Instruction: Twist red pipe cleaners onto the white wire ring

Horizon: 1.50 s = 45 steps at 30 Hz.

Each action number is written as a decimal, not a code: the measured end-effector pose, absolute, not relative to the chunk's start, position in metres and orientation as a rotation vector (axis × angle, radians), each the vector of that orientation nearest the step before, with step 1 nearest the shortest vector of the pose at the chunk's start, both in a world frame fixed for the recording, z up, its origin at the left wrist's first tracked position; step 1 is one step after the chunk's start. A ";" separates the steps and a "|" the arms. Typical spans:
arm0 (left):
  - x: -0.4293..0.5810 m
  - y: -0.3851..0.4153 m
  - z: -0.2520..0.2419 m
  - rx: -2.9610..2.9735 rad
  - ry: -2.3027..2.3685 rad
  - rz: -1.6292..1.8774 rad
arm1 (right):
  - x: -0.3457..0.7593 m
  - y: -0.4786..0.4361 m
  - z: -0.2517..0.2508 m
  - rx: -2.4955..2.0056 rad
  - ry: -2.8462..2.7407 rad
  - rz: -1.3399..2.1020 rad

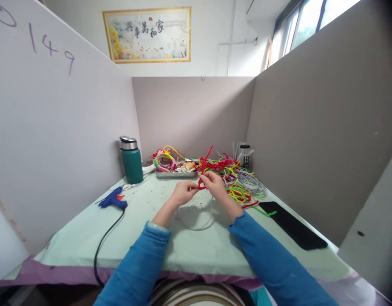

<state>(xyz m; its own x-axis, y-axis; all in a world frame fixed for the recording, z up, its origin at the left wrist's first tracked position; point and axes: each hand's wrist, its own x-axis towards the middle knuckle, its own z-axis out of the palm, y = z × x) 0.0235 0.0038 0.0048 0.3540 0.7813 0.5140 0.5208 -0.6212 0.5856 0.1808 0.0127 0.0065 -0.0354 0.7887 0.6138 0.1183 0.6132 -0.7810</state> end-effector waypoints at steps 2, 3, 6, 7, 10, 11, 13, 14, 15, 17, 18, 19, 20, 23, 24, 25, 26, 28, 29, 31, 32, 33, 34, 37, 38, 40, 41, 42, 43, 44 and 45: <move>0.025 0.003 0.004 2.301 1.081 1.145 | 0.183 0.017 0.005 -0.819 -1.492 0.728; 0.025 0.002 0.004 2.295 1.053 1.148 | 0.183 0.018 0.004 -0.839 -1.472 0.766; 0.026 0.002 0.003 2.250 1.012 1.158 | 0.185 0.019 0.003 -0.914 -1.455 0.880; 0.026 0.001 0.002 2.228 1.011 1.169 | 0.185 0.019 0.003 -0.939 -1.451 0.917; 0.027 -0.001 0.003 2.175 1.020 1.219 | 0.185 0.017 0.003 -1.012 -1.405 1.015; 0.027 -0.001 0.004 2.169 1.019 1.232 | 0.185 0.016 0.004 -1.038 -1.387 1.036; 0.026 -0.003 0.006 2.171 1.010 1.246 | 0.185 0.016 0.004 -1.090 -1.367 1.061; 0.026 -0.003 0.007 2.176 1.008 1.252 | 0.184 0.015 0.004 -1.114 -1.363 1.071; 0.026 -0.004 0.008 2.181 1.008 1.262 | 0.184 0.015 0.004 -1.136 -1.358 1.079; 0.026 -0.004 0.009 2.180 1.019 1.297 | 0.182 0.015 0.005 -1.172 -1.341 1.098; 0.026 -0.004 0.009 2.172 1.027 1.314 | 0.181 0.014 0.005 -1.184 -1.330 1.111; 0.026 -0.004 0.009 2.161 1.032 1.328 | 0.181 0.014 0.005 -1.190 -1.319 1.128; 0.026 -0.004 0.009 2.149 1.036 1.337 | 0.180 0.013 0.004 -1.193 -1.312 1.151; 0.026 -0.004 0.008 2.114 1.046 1.363 | 0.180 0.013 0.002 -1.173 -1.293 1.244; 0.026 -0.004 0.009 2.102 1.052 1.372 | 0.181 0.013 0.001 -1.152 -1.284 1.276; 0.026 -0.003 0.009 2.087 1.060 1.382 | 0.181 0.014 -0.001 -1.128 -1.275 1.304; 0.026 -0.003 0.009 2.070 1.069 1.393 | 0.182 0.015 -0.002 -1.102 -1.274 1.326; 0.025 -0.002 0.010 2.034 1.099 1.422 | 0.184 0.016 -0.004 -1.063 -1.288 1.346; 0.024 -0.002 0.011 2.016 1.122 1.440 | 0.184 0.017 -0.005 -1.059 -1.294 1.351; 0.023 0.000 0.012 1.975 1.177 1.477 | 0.185 0.017 -0.005 -1.066 -1.290 1.389; 0.023 0.001 0.012 1.953 1.205 1.492 | 0.185 0.016 -0.005 -1.065 -1.287 1.433; 0.022 0.001 0.012 1.930 1.228 1.506 | 0.184 0.015 -0.004 -1.056 -1.291 1.489; 0.021 0.002 0.013 1.909 1.245 1.520 | 0.184 0.014 -0.003 -1.040 -1.302 1.546; 0.019 0.006 0.013 1.851 1.278 1.566 | 0.184 0.011 -0.001 -0.979 -1.335 1.648; 0.018 0.007 0.013 1.835 1.280 1.576 | 0.183 0.010 -0.001 -0.971 -1.325 1.650; 0.017 0.009 0.012 1.804 1.266 1.584 | 0.183 0.011 -0.001 -0.970 -1.279 1.632; 0.017 0.009 0.011 1.792 1.250 1.581 | 0.183 0.011 -0.001 -0.973 -1.255 1.627; 0.017 0.010 0.011 1.781 1.232 1.576 | 0.182 0.012 -0.001 -0.975 -1.237 1.627; 0.017 0.010 0.011 1.770 1.216 1.568 | 0.182 0.013 -0.001 -0.975 -1.224 1.630; 0.017 0.010 0.011 1.759 1.203 1.559 | 0.182 0.014 -0.001 -0.968 -1.212 1.627; 0.017 0.011 0.010 1.748 1.196 1.551 | 0.182 0.014 -0.002 -0.954 -1.200 1.618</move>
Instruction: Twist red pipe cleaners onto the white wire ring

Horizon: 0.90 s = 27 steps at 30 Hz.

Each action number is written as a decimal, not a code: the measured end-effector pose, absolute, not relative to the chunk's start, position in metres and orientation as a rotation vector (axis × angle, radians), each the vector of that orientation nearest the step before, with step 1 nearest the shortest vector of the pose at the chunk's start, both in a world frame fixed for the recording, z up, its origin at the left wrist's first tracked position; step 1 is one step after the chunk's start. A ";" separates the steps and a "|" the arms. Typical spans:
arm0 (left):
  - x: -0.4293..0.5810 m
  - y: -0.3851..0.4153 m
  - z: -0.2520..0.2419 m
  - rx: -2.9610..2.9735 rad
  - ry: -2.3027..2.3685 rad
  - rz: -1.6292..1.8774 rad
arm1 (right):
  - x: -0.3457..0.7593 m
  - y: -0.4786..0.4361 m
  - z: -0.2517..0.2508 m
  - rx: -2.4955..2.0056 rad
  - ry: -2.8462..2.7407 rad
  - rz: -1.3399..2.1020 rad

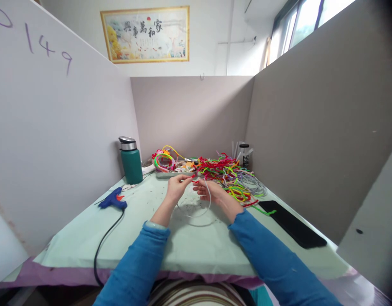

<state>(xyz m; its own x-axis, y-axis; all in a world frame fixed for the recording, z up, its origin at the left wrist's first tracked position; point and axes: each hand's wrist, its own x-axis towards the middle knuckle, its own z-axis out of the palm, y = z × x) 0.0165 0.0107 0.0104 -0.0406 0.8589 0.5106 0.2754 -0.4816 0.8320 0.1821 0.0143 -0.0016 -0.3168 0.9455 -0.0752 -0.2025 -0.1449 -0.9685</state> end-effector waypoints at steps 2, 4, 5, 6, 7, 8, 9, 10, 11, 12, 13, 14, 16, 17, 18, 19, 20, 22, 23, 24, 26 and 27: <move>0.017 0.011 0.010 1.728 1.194 1.537 | 0.182 0.015 -0.001 -0.912 -1.179 1.564; 0.017 0.012 0.009 1.716 1.203 1.521 | 0.183 0.015 -0.001 -0.873 -1.173 1.492; 0.017 0.012 0.009 1.707 1.214 1.511 | 0.183 0.015 0.000 -0.860 -1.179 1.460; 0.016 0.012 0.008 1.700 1.229 1.499 | 0.183 0.015 0.000 -0.856 -1.188 1.424; 0.016 0.012 0.008 1.695 1.249 1.486 | 0.183 0.015 0.001 -0.859 -1.200 1.381; 0.016 0.012 0.008 1.693 1.272 1.473 | 0.183 0.015 0.001 -0.864 -1.216 1.336; 0.016 0.012 0.008 1.697 1.294 1.459 | 0.183 0.015 0.002 -0.870 -1.232 1.289; 0.017 0.012 0.007 1.704 1.312 1.441 | 0.184 0.015 0.002 -0.875 -1.245 1.248; 0.017 0.012 0.007 1.715 1.324 1.423 | 0.184 0.016 0.002 -0.877 -1.253 1.223; 0.018 0.011 0.007 1.730 1.325 1.403 | 0.185 0.017 0.002 -0.871 -1.254 1.224; 0.018 0.011 0.007 1.749 1.313 1.384 | 0.186 0.018 0.001 -0.857 -1.249 1.248; 0.019 0.010 0.007 1.771 1.295 1.366 | 0.187 0.019 0.001 -0.843 -1.241 1.282; 0.020 0.009 0.008 1.816 1.275 1.340 | 0.189 0.020 0.001 -0.827 -1.244 1.317; 0.020 0.008 0.008 1.836 1.285 1.333 | 0.190 0.021 0.000 -0.840 -1.268 1.287; 0.020 0.008 0.008 1.853 1.309 1.326 | 0.190 0.021 0.000 -0.867 -1.310 1.215; 0.020 0.007 0.009 1.866 1.340 1.323 | 0.190 0.021 0.000 -0.899 -1.366 1.110; 0.020 0.006 0.009 1.874 1.366 1.317 | 0.189 0.021 0.001 -0.925 -1.432 0.987; 0.019 0.005 0.010 1.870 1.391 1.301 | 0.188 0.020 0.001 -0.945 -1.572 0.735; 0.019 0.005 0.010 1.855 1.394 1.292 | 0.187 0.019 0.001 -0.938 -1.629 0.622; 0.018 0.005 0.010 1.830 1.393 1.283 | 0.187 0.019 0.002 -0.926 -1.670 0.523; 0.018 0.006 0.009 1.753 1.382 1.263 | 0.186 0.018 0.002 -0.911 -1.708 0.379; 0.018 0.006 0.008 1.705 1.366 1.245 | 0.187 0.019 0.001 -0.913 -1.709 0.334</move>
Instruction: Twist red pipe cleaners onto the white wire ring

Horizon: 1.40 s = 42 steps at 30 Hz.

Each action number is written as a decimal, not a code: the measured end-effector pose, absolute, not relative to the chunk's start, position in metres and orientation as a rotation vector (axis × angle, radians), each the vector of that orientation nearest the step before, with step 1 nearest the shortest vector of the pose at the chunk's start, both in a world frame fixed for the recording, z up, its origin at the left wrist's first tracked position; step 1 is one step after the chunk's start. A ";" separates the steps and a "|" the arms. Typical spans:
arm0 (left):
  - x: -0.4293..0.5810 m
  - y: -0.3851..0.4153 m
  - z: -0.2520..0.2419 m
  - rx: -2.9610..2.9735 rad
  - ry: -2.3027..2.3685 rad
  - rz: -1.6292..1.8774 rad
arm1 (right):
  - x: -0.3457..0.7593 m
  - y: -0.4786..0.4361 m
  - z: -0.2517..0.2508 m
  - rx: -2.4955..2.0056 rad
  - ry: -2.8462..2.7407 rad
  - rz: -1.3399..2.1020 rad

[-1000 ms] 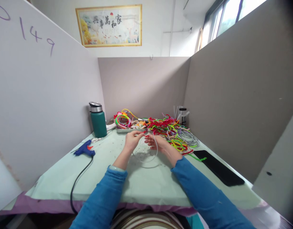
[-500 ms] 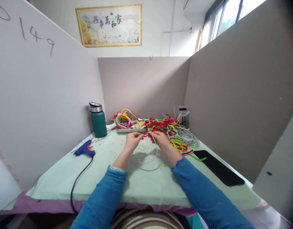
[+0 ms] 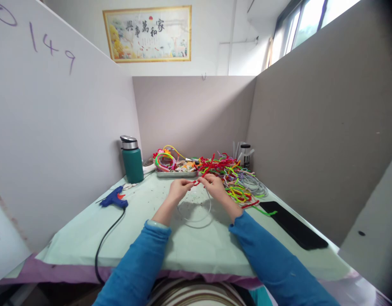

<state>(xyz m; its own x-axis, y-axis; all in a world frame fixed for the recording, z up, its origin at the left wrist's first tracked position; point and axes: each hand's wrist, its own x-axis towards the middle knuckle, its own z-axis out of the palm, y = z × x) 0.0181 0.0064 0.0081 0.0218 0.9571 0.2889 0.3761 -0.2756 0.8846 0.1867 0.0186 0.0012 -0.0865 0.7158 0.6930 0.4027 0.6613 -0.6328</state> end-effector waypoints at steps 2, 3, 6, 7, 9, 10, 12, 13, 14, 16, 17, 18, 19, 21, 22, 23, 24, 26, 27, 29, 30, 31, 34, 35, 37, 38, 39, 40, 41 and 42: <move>0.018 0.008 0.006 1.601 1.310 1.197 | 0.188 0.020 0.000 -0.933 -1.701 0.288; 0.018 0.009 0.006 1.556 1.275 1.177 | 0.188 0.021 -0.001 -0.945 -1.697 0.275; 0.018 0.012 0.004 1.488 1.210 1.160 | 0.188 0.023 -0.004 -0.963 -1.716 0.234; 0.018 0.012 0.004 1.480 1.212 1.167 | 0.188 0.024 -0.005 -0.962 -1.736 0.210; 0.018 0.012 0.005 1.468 1.238 1.175 | 0.187 0.023 -0.005 -0.947 -1.795 0.146; 0.017 0.012 0.005 1.466 1.256 1.175 | 0.187 0.022 -0.006 -0.935 -1.828 0.111; 0.017 0.011 0.006 1.480 1.299 1.182 | 0.186 0.019 -0.005 -0.915 -1.888 0.047; 0.017 0.011 0.006 1.499 1.325 1.188 | 0.186 0.018 -0.005 -0.907 -1.911 0.023; 0.017 0.011 0.007 1.529 1.353 1.193 | 0.185 0.017 -0.005 -0.898 -1.925 0.007; 0.016 0.012 0.007 1.618 1.404 1.205 | 0.185 0.016 -0.004 -0.865 -1.934 -0.005; 0.016 0.012 0.007 1.676 1.424 1.207 | 0.185 0.016 -0.005 -0.835 -1.936 -0.003; 0.016 0.012 0.007 1.738 1.443 1.205 | 0.185 0.016 -0.005 -0.801 -1.939 0.003; 0.016 0.012 0.007 1.799 1.463 1.197 | 0.184 0.017 -0.006 -0.767 -1.941 0.010; 0.016 0.012 0.006 1.901 1.510 1.170 | 0.184 0.018 -0.007 -0.712 -1.941 0.025; 0.016 0.012 0.006 1.942 1.532 1.152 | 0.184 0.019 -0.007 -0.693 -1.937 0.033; 0.016 0.011 0.006 1.984 1.545 1.135 | 0.184 0.019 -0.007 -0.678 -1.931 0.042; 0.017 0.011 0.006 2.029 1.546 1.119 | 0.184 0.020 -0.007 -0.666 -1.925 0.055; 0.018 0.011 0.004 2.128 1.515 1.095 | 0.183 0.019 -0.006 -0.648 -1.914 0.093; 0.019 0.011 0.004 2.180 1.486 1.085 | 0.183 0.018 -0.006 -0.647 -1.912 0.123; 0.020 0.011 0.002 2.274 1.434 1.060 | 0.183 0.017 -0.005 -0.681 -1.907 0.205; 0.021 0.011 0.002 2.310 1.417 1.048 | 0.183 0.016 -0.004 -0.715 -1.905 0.254; 0.022 0.010 0.002 2.335 1.409 1.035 | 0.183 0.016 -0.003 -0.757 -1.897 0.303; 0.023 0.009 0.001 2.340 1.388 1.004 | 0.183 0.015 -0.001 -0.872 -1.850 0.406; 0.024 0.008 0.001 2.327 1.369 1.004 | 0.184 0.015 -0.001 -0.894 -1.836 0.431; 0.025 0.008 -0.001 2.296 1.320 1.014 | 0.184 0.014 0.001 -0.922 -1.817 0.490; 0.025 0.008 -0.001 2.287 1.298 1.023 | 0.184 0.014 0.002 -0.930 -1.809 0.522; 0.025 0.007 -0.002 2.282 1.286 1.031 | 0.185 0.014 0.002 -0.936 -1.799 0.551; 0.026 0.007 -0.003 2.281 1.281 1.039 | 0.185 0.014 0.002 -0.939 -1.786 0.573; 0.026 0.007 -0.003 2.285 1.279 1.044 | 0.186 0.014 0.003 -0.942 -1.771 0.589; 0.026 0.007 -0.003 2.292 1.275 1.049 | 0.186 0.015 0.002 -0.946 -1.755 0.604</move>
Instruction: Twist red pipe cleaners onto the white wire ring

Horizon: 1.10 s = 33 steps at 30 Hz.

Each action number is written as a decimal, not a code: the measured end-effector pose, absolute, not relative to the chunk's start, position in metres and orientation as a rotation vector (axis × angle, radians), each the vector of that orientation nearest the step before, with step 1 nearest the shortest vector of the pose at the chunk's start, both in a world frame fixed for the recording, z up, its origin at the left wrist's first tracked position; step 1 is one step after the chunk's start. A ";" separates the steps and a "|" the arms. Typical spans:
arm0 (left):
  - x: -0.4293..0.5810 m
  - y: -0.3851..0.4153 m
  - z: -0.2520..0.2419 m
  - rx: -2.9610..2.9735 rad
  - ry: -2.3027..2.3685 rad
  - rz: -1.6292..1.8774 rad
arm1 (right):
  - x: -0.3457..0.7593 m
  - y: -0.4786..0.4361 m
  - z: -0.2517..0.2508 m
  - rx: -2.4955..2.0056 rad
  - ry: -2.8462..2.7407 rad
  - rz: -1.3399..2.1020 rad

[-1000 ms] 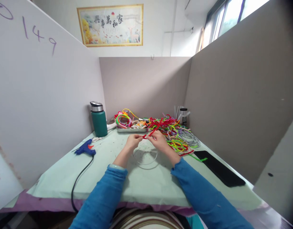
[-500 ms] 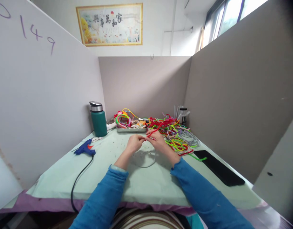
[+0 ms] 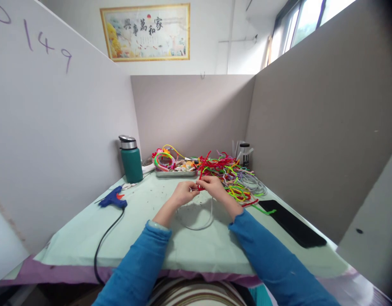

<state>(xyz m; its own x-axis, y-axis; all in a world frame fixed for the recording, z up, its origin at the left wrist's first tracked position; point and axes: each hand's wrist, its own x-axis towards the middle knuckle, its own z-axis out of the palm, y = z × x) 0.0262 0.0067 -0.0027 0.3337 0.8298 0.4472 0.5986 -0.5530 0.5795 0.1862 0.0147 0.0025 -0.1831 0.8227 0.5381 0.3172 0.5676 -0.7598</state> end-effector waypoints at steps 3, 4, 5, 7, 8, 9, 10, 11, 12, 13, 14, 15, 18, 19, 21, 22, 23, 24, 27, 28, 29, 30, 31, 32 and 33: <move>0.027 0.004 0.000 2.306 1.245 1.073 | 0.188 0.017 0.002 -0.977 -1.704 0.685; 0.027 0.003 0.001 2.308 1.230 1.088 | 0.188 0.017 0.001 -0.990 -1.680 0.732; 0.027 0.003 0.002 2.309 1.218 1.106 | 0.188 0.017 0.001 -0.998 -1.650 0.788; 0.027 0.002 0.003 2.306 1.195 1.147 | 0.189 0.016 0.002 -1.004 -1.569 0.913; 0.027 0.002 0.003 2.296 1.184 1.168 | 0.189 0.015 0.003 -1.003 -1.520 0.977; 0.028 0.002 0.003 2.280 1.171 1.190 | 0.189 0.014 0.004 -0.999 -1.473 1.041; 0.028 0.002 0.003 2.258 1.155 1.217 | 0.189 0.013 0.005 -0.994 -1.431 1.110; 0.028 0.002 0.003 2.230 1.136 1.246 | 0.189 0.012 0.005 -0.989 -1.396 1.185; 0.028 0.001 0.003 2.203 1.112 1.272 | 0.190 0.012 0.006 -0.982 -1.366 1.268; 0.028 0.001 0.003 2.181 1.084 1.289 | 0.190 0.012 0.006 -0.974 -1.340 1.354; 0.028 0.000 0.003 2.167 1.056 1.293 | 0.190 0.012 0.006 -0.965 -1.316 1.435; 0.028 -0.001 0.004 2.159 1.028 1.285 | 0.191 0.013 0.005 -0.960 -1.291 1.501; 0.028 -0.003 0.006 2.149 0.965 1.240 | 0.190 0.015 0.002 -0.955 -1.245 1.586; 0.028 -0.004 0.006 2.144 0.959 1.239 | 0.190 0.016 0.002 -0.957 -1.239 1.593; 0.028 -0.003 0.006 2.129 0.968 1.262 | 0.188 0.016 0.000 -0.952 -1.219 1.602; 0.028 -0.003 0.006 2.119 0.978 1.283 | 0.187 0.016 -0.001 -0.942 -1.203 1.605; 0.028 -0.002 0.006 2.106 0.986 1.308 | 0.185 0.016 -0.001 -0.928 -1.181 1.608; 0.028 -0.002 0.006 2.088 0.993 1.330 | 0.184 0.016 -0.002 -0.908 -1.157 1.610; 0.028 -0.001 0.007 2.025 1.010 1.379 | 0.183 0.017 -0.006 -0.834 -1.127 1.614; 0.028 -0.001 0.008 2.003 1.012 1.391 | 0.183 0.017 -0.007 -0.816 -1.136 1.614; 0.028 0.000 0.008 1.981 1.014 1.405 | 0.184 0.018 -0.008 -0.799 -1.154 1.611; 0.028 0.000 0.008 1.959 1.018 1.422 | 0.185 0.019 -0.008 -0.786 -1.175 1.607; 0.027 0.001 0.008 1.937 1.026 1.441 | 0.186 0.019 -0.009 -0.777 -1.191 1.603; 0.026 0.002 0.008 1.918 1.039 1.458 | 0.186 0.020 -0.009 -0.768 -1.201 1.602; 0.025 0.004 0.009 1.902 1.057 1.468 | 0.187 0.020 -0.009 -0.758 -1.205 1.603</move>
<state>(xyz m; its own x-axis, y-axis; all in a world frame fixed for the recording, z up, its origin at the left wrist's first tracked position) 0.0251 0.0035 0.0085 0.1119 0.8216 0.5590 0.2692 -0.5665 0.7788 0.1870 0.0204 -0.0088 -0.3494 0.9348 0.0643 -0.3218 -0.0553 -0.9452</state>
